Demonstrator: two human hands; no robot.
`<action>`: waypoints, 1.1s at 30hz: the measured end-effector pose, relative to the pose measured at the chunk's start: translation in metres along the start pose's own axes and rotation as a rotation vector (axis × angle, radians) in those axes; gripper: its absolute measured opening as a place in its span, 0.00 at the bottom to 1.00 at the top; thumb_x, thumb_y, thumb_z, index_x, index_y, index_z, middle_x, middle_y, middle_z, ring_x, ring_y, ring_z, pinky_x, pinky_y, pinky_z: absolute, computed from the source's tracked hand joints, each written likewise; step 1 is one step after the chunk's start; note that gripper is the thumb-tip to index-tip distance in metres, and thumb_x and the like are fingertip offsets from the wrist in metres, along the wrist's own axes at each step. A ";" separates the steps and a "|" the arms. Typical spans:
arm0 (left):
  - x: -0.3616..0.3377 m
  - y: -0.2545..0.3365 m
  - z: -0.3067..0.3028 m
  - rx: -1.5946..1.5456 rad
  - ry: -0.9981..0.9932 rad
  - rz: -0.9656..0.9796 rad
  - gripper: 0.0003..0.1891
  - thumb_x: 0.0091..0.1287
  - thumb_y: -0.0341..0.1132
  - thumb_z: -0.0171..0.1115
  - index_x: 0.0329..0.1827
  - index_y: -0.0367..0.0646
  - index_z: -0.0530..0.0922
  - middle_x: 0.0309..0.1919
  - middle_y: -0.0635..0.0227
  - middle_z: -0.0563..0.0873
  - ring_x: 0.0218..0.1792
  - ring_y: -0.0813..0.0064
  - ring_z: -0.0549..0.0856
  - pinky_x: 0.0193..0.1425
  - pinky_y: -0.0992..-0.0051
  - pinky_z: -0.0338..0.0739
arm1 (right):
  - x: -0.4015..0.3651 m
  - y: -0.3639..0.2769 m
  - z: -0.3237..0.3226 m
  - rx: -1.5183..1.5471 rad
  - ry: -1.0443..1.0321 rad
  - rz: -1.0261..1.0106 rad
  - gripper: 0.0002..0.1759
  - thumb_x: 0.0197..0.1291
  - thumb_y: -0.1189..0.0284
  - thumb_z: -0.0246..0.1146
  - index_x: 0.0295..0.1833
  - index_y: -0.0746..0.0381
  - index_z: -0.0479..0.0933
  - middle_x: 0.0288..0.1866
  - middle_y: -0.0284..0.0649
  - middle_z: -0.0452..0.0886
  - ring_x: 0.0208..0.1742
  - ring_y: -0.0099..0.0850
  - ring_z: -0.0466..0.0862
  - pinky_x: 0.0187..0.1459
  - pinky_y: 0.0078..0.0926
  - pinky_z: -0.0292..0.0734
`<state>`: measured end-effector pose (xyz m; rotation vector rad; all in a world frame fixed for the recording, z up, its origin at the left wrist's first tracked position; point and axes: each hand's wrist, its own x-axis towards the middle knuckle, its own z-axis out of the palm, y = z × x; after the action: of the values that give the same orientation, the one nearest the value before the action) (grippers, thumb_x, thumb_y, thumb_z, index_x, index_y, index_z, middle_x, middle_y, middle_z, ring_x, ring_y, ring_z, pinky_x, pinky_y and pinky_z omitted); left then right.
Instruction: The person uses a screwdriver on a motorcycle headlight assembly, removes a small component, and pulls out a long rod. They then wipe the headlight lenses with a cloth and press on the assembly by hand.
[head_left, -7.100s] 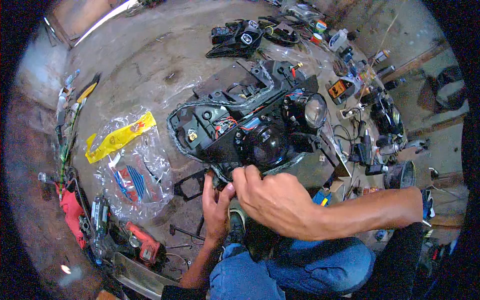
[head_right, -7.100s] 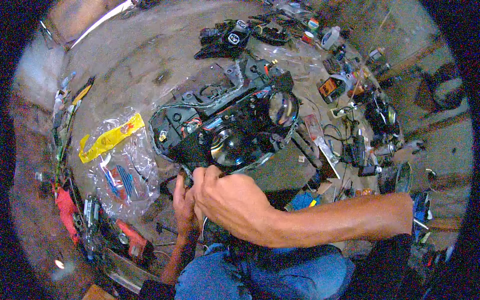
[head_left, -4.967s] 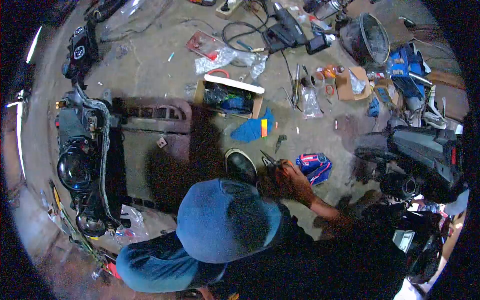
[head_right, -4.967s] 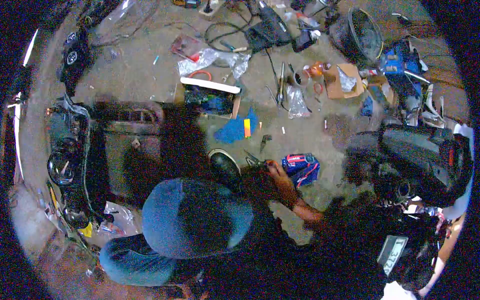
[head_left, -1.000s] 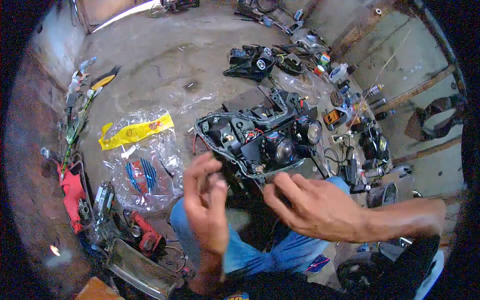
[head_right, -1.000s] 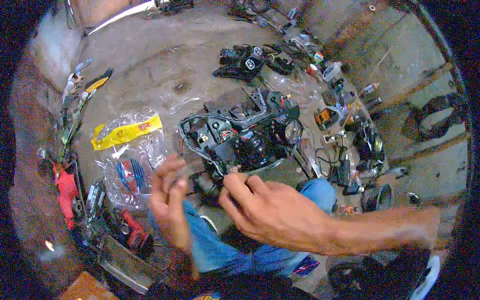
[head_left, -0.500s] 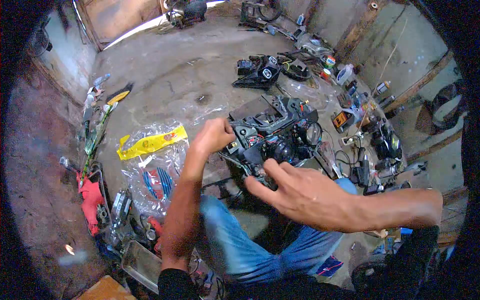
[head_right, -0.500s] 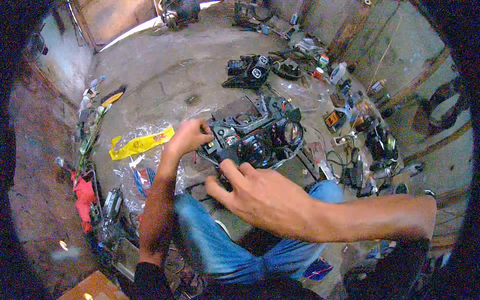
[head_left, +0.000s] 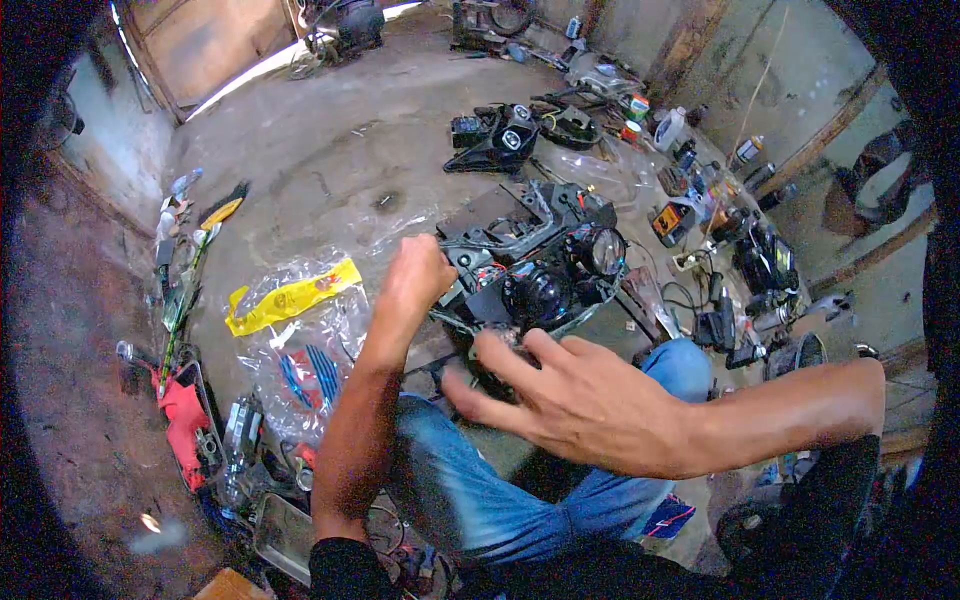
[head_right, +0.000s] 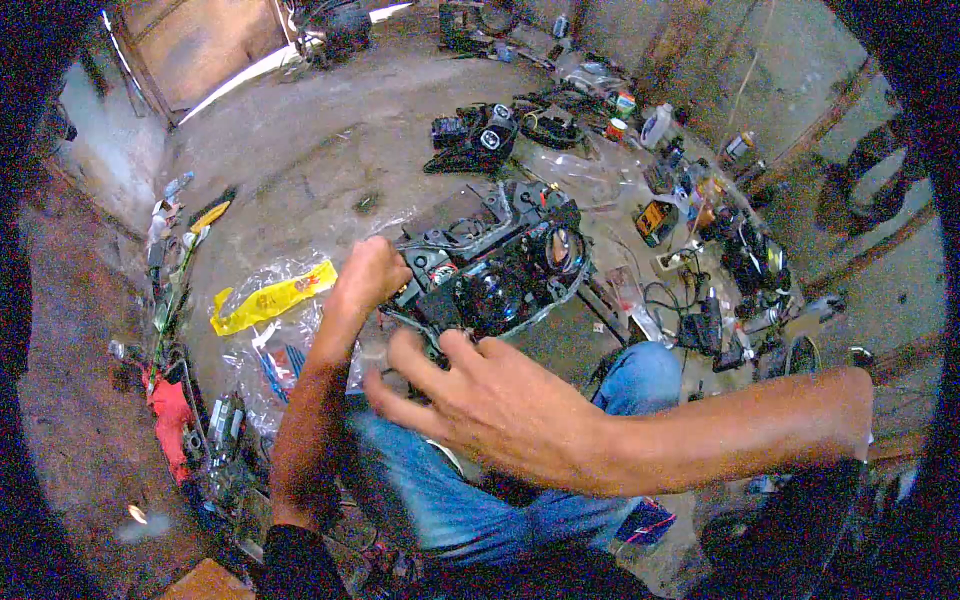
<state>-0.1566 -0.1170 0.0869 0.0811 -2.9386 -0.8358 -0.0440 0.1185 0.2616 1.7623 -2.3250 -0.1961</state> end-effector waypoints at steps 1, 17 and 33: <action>-0.001 0.001 0.002 0.019 0.034 -0.003 0.10 0.56 0.29 0.65 0.31 0.28 0.87 0.28 0.35 0.86 0.33 0.42 0.91 0.43 0.52 0.85 | 0.000 -0.002 0.002 0.007 -0.008 -0.010 0.24 0.63 0.67 0.62 0.63 0.65 0.73 0.43 0.45 0.77 0.34 0.33 0.85 0.27 0.24 0.84; -0.012 0.022 0.001 0.175 0.184 -0.134 0.09 0.60 0.31 0.69 0.37 0.32 0.88 0.37 0.41 0.90 0.43 0.41 0.92 0.48 0.52 0.89 | 0.003 -0.007 -0.001 0.115 -0.139 0.052 0.26 0.63 0.68 0.59 0.65 0.67 0.72 0.54 0.50 0.73 0.42 0.31 0.81 0.39 0.23 0.82; -0.069 0.012 -0.062 0.205 0.384 -0.080 0.30 0.66 0.30 0.63 0.74 0.36 0.73 0.74 0.39 0.72 0.67 0.37 0.80 0.69 0.46 0.76 | 0.002 0.004 -0.005 -0.020 -0.151 0.063 0.21 0.63 0.69 0.61 0.58 0.70 0.76 0.45 0.45 0.76 0.38 0.32 0.83 0.33 0.25 0.83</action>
<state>-0.0819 -0.1341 0.1405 0.3350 -2.6556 -0.4604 -0.0470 0.1174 0.2679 1.7170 -2.4695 -0.3522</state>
